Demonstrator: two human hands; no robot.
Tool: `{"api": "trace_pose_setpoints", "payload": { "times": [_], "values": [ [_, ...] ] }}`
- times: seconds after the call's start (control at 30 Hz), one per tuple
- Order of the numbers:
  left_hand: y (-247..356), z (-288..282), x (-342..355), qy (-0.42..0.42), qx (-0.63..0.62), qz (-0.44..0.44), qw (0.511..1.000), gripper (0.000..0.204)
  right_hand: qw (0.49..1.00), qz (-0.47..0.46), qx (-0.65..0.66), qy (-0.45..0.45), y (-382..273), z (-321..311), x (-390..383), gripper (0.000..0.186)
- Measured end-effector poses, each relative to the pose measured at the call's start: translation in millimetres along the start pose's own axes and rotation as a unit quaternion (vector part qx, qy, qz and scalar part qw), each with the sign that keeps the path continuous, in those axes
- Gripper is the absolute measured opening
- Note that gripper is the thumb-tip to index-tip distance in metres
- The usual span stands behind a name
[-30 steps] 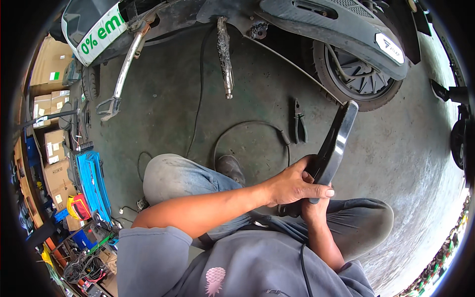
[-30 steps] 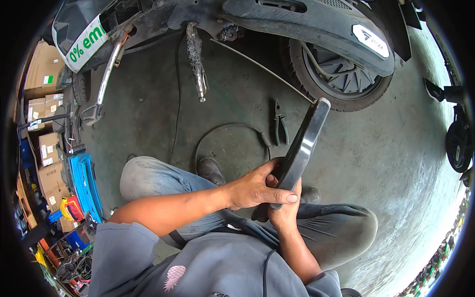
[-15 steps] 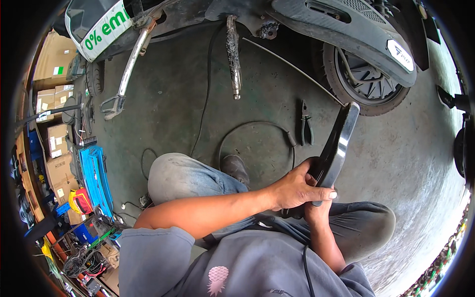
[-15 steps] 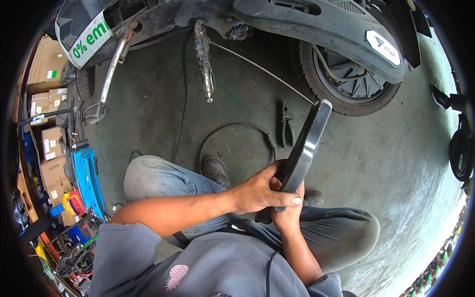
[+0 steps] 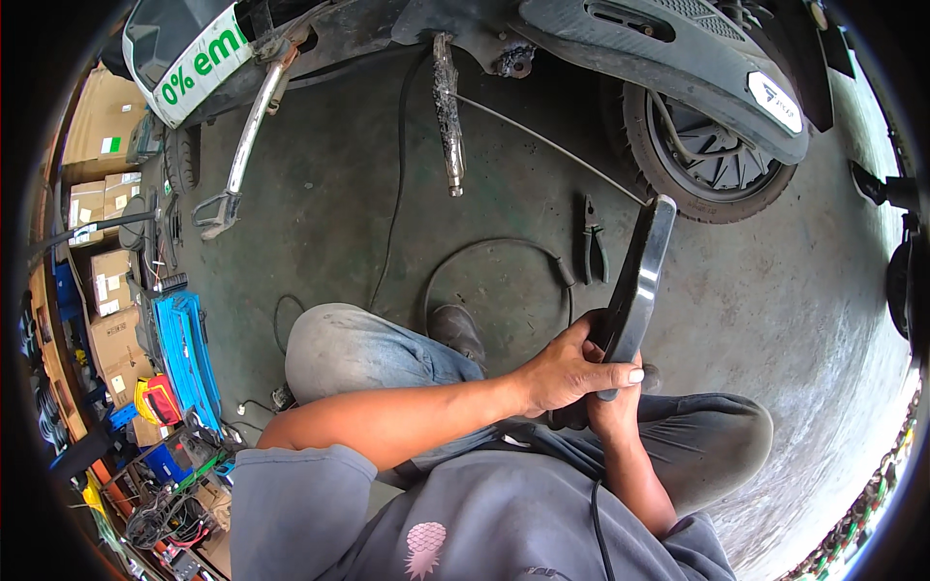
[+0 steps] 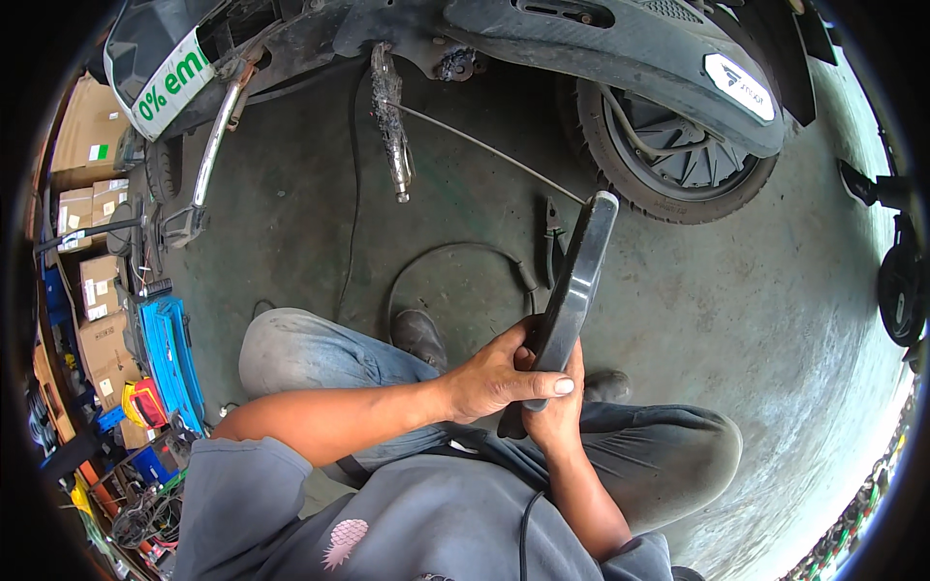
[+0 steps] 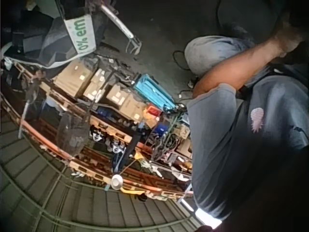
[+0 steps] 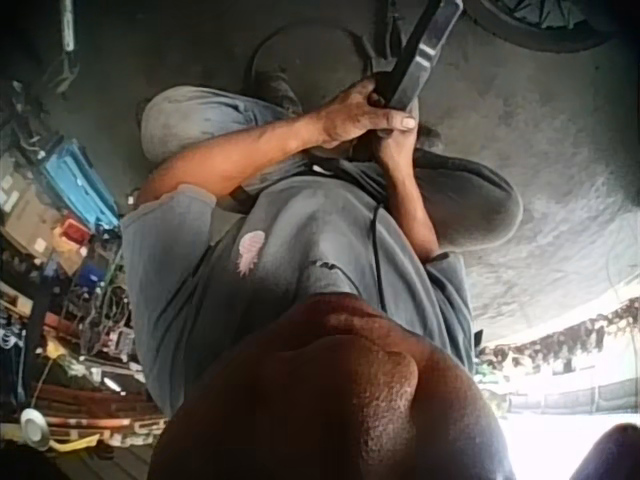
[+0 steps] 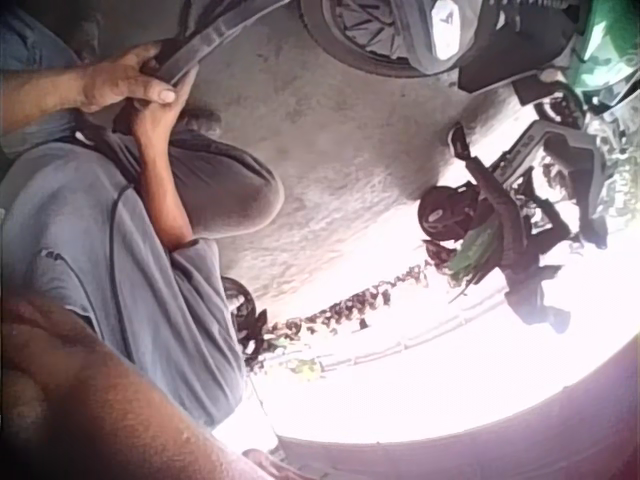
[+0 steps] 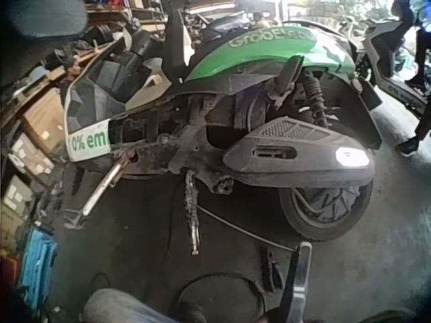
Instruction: The person welds a metal component onto a motorcycle frame using a stick welder, cleaning the weld site with pliers between passes.
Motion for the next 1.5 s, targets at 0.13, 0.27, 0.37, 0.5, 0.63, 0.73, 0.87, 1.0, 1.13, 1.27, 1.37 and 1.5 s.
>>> {"api": "trace_pose_setpoints", "payload": {
  "times": [0.13, 0.27, 0.37, 0.5, 0.63, 0.73, 0.87, 1.0, 1.13, 1.27, 1.37, 1.5],
  "values": [
    [-5, -1, 0, -0.001, 0.004, 0.009, 1.000, 0.090, 1.000, 0.007, -0.013, 0.008, -2, -1, -2, 0.028],
    [-6, -1, -3, 0.001, 0.012, 0.015, 1.000, 0.091, 0.999, 0.039, 0.016, -0.026, 3, -1, -4, 0.027],
    [-1, 4, -6, 0.055, 0.051, 0.056, 0.996, 0.098, 0.926, 0.274, 0.261, -0.017, 19, -1, -7, 0.032],
    [-10, 12, -35, 0.079, 0.214, 0.104, 0.968, 0.110, 0.994, -0.081, 0.005, 0.069, -25, -43, 3, 0.046],
    [18, 46, -91, -0.088, 0.194, 0.064, 0.975, 0.081, 0.999, -0.012, 0.034, 0.029, -70, -70, 13, 0.032],
    [28, 66, -117, -0.224, 0.272, 0.201, 0.914, 0.049, 0.999, -0.030, -0.009, -0.014, -85, -65, 26, 0.034],
    [34, 65, -128, -0.213, 0.347, 0.337, 0.849, 0.042, 0.998, -0.021, 0.051, 0.000, -76, -52, 33, 0.032],
    [38, 58, -125, -0.176, 0.416, 0.382, 0.806, 0.041, 0.999, -0.010, 0.037, -0.007, -69, -40, 34, 0.031],
    [32, 57, -125, -0.188, 0.446, 0.382, 0.788, 0.042, 1.000, -0.006, 0.026, -0.007, -61, -40, 36, 0.030],
    [28, 61, -127, -0.178, 0.461, 0.437, 0.752, 0.030, 0.998, 0.012, 0.059, -0.002, -64, -35, 36, 0.031],
    [25, 62, -127, -0.183, 0.490, 0.444, 0.728, 0.026, 0.999, 0.011, 0.031, -0.005, -65, -32, 37, 0.031],
    [19, 63, -127, -0.200, 0.507, 0.439, 0.714, 0.023, 1.000, 0.006, 0.022, -0.019, -61, -31, 40, 0.031]
  ]
}}
Point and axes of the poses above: each hand's wrist, its own x-axis towards the middle knuckle, its own z-axis out of the palm, y = z × x, the point moved 6 cm from there along x, towards the middle knuckle, and after that the axes turned 15 degrees about y, right-handed, at the moved point
